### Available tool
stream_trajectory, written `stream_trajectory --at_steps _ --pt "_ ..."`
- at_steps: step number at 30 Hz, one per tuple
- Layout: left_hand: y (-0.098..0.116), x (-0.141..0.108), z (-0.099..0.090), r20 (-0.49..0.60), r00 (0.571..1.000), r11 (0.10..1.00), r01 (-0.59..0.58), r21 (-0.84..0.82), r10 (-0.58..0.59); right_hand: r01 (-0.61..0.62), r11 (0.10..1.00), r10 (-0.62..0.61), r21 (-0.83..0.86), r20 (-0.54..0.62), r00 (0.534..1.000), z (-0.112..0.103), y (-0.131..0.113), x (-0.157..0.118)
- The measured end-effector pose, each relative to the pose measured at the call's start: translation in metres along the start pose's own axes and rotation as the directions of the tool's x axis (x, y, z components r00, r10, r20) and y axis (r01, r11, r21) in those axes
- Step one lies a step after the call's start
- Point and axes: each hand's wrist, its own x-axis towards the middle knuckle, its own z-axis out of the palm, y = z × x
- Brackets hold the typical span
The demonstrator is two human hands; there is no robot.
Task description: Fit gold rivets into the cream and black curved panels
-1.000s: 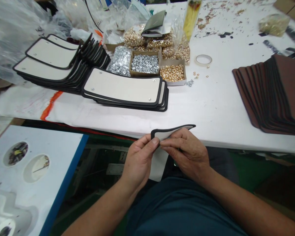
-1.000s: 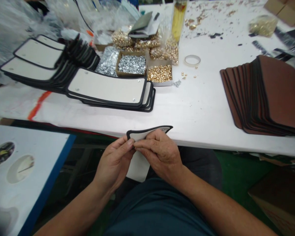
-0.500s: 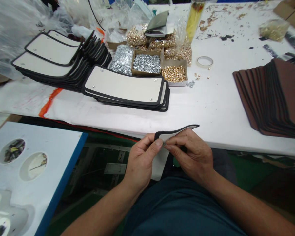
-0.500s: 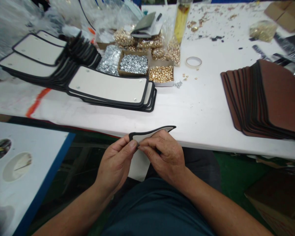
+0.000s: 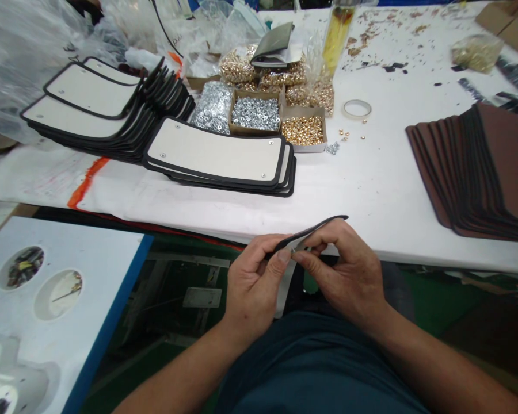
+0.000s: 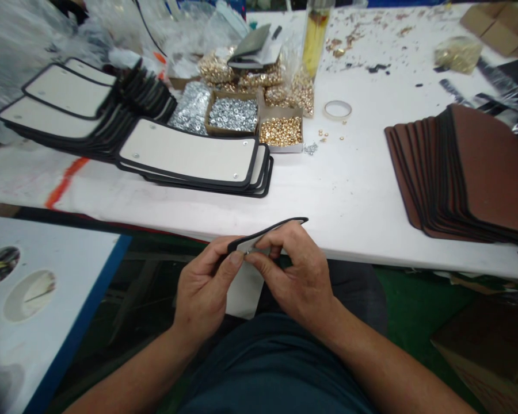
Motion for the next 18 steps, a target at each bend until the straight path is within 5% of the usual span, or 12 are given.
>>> stream_trajectory --at_steps 4,10,18 --pt "-0.001 0.000 0.000 0.009 0.991 0.988 -0.133 0.075 0.133 0.077 0.995 -0.080 -0.057 -0.045 0.996 -0.006 0.003 0.002" --pt "-0.007 -0.001 -0.005 0.076 0.963 0.953 -0.267 0.142 0.258 0.262 0.963 -0.239 -0.055 0.264 0.934 -0.019 0.008 0.013" --pt "-0.008 -0.005 -0.007 0.068 0.940 0.929 -0.340 0.145 0.333 0.398 0.902 -0.356 -0.169 0.233 0.905 -0.017 0.009 0.009"
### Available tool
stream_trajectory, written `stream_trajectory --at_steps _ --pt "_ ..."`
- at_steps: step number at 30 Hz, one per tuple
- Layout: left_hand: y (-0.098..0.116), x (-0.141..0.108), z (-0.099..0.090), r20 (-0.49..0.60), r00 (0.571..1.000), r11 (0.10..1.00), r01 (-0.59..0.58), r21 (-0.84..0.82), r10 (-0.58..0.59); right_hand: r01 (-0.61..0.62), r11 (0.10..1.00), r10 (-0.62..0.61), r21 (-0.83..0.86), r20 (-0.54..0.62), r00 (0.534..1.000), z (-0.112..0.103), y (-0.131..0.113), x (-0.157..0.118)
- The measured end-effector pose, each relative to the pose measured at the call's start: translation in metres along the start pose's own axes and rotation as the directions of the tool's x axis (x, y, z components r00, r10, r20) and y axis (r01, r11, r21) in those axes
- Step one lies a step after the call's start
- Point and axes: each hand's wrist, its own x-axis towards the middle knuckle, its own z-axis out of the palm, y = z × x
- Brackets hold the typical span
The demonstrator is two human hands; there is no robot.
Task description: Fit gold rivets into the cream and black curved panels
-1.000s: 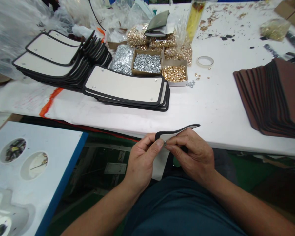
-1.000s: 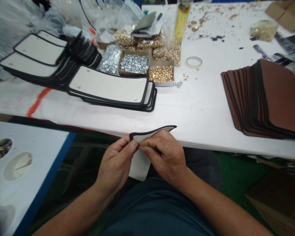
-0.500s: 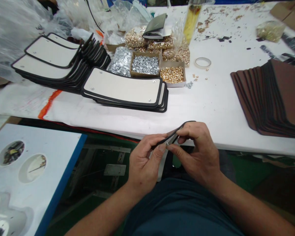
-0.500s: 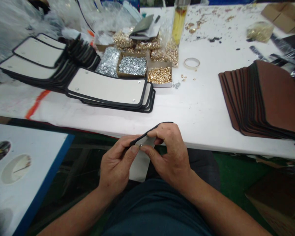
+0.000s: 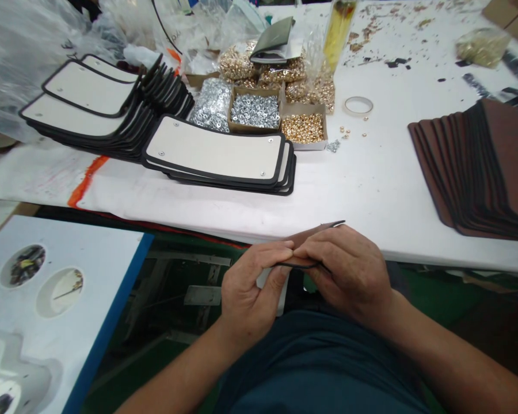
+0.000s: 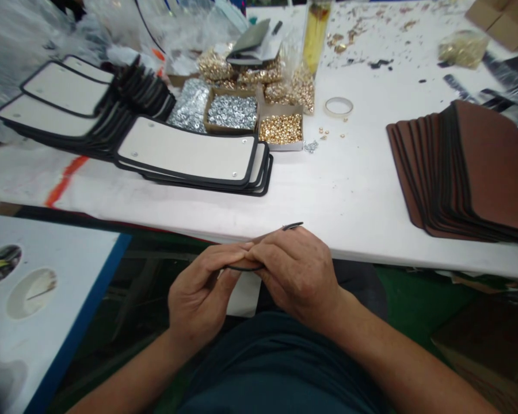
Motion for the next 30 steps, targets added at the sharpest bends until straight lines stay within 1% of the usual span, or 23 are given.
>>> stream_trajectory --at_steps 4,7,10,14,15,17,19,21,22,23,24,25,26,27,28,29,30 --pt "0.000 -0.003 -0.002 0.006 1.000 0.999 -0.004 -0.049 0.005 0.044 0.999 -0.044 -0.002 0.012 0.999 -0.001 -0.001 -0.003" --pt "-0.002 -0.006 -0.004 0.029 0.999 0.995 -0.034 -0.099 0.037 0.059 0.998 -0.059 0.005 0.001 0.998 -0.003 -0.002 -0.005" --pt "-0.004 -0.010 -0.006 0.060 0.995 0.993 -0.069 -0.094 0.075 0.071 0.997 -0.070 0.008 -0.012 0.997 -0.002 -0.002 -0.006" --pt "-0.001 -0.010 -0.006 0.066 0.995 0.996 -0.065 -0.068 0.070 0.070 0.998 -0.070 -0.003 -0.010 0.997 0.001 -0.003 -0.006" --pt "0.000 -0.009 -0.007 0.070 0.996 0.998 -0.061 -0.032 0.063 0.060 0.998 -0.060 0.004 -0.018 0.998 0.001 -0.004 -0.005" --pt "0.000 -0.003 -0.011 0.077 0.996 0.991 -0.061 0.115 0.052 0.016 0.999 -0.014 0.037 -0.047 0.999 -0.001 -0.005 0.000" --pt "-0.005 0.006 -0.017 0.078 0.995 0.946 -0.084 0.313 0.063 -0.040 0.997 0.047 0.070 -0.089 0.995 -0.007 -0.003 0.006" --pt "-0.014 0.014 -0.027 0.096 0.991 0.886 -0.124 0.447 0.090 -0.115 0.991 0.123 0.071 -0.133 0.983 -0.018 0.004 0.012" --pt "-0.020 0.016 -0.033 0.103 0.991 0.862 -0.123 0.493 0.083 -0.176 0.982 0.185 0.067 -0.153 0.971 -0.025 0.011 0.014" --pt "-0.026 0.017 -0.038 0.105 0.993 0.847 -0.094 0.524 0.045 -0.261 0.963 0.269 0.066 -0.170 0.948 -0.032 0.020 0.015" --pt "-0.032 0.016 -0.044 0.098 0.995 0.841 -0.029 0.540 -0.029 -0.368 0.927 0.374 0.069 -0.180 0.910 -0.040 0.032 0.015" --pt "-0.037 0.013 -0.048 0.086 0.987 0.842 0.070 0.535 -0.137 -0.481 0.874 0.486 0.071 -0.175 0.856 -0.048 0.045 0.015" --pt "-0.043 0.009 -0.052 0.077 0.961 0.844 0.192 0.501 -0.264 -0.584 0.809 0.587 0.063 -0.144 0.797 -0.055 0.061 0.014" --pt "-0.048 0.003 -0.054 0.071 0.917 0.840 0.325 0.435 -0.392 -0.661 0.749 0.661 0.038 -0.091 0.745 -0.062 0.078 0.013" --pt "-0.052 -0.003 -0.056 0.070 0.859 0.823 0.458 0.337 -0.507 -0.705 0.709 0.705 -0.003 -0.018 0.709 -0.067 0.095 0.012" --pt "-0.056 -0.008 -0.056 0.069 0.796 0.787 0.574 0.224 -0.601 -0.722 0.690 0.724 -0.052 0.056 0.688 -0.072 0.111 0.012" --pt "-0.058 -0.013 -0.055 0.065 0.738 0.740 0.663 0.114 -0.672 -0.722 0.686 0.727 -0.093 0.113 0.677 -0.075 0.127 0.012"
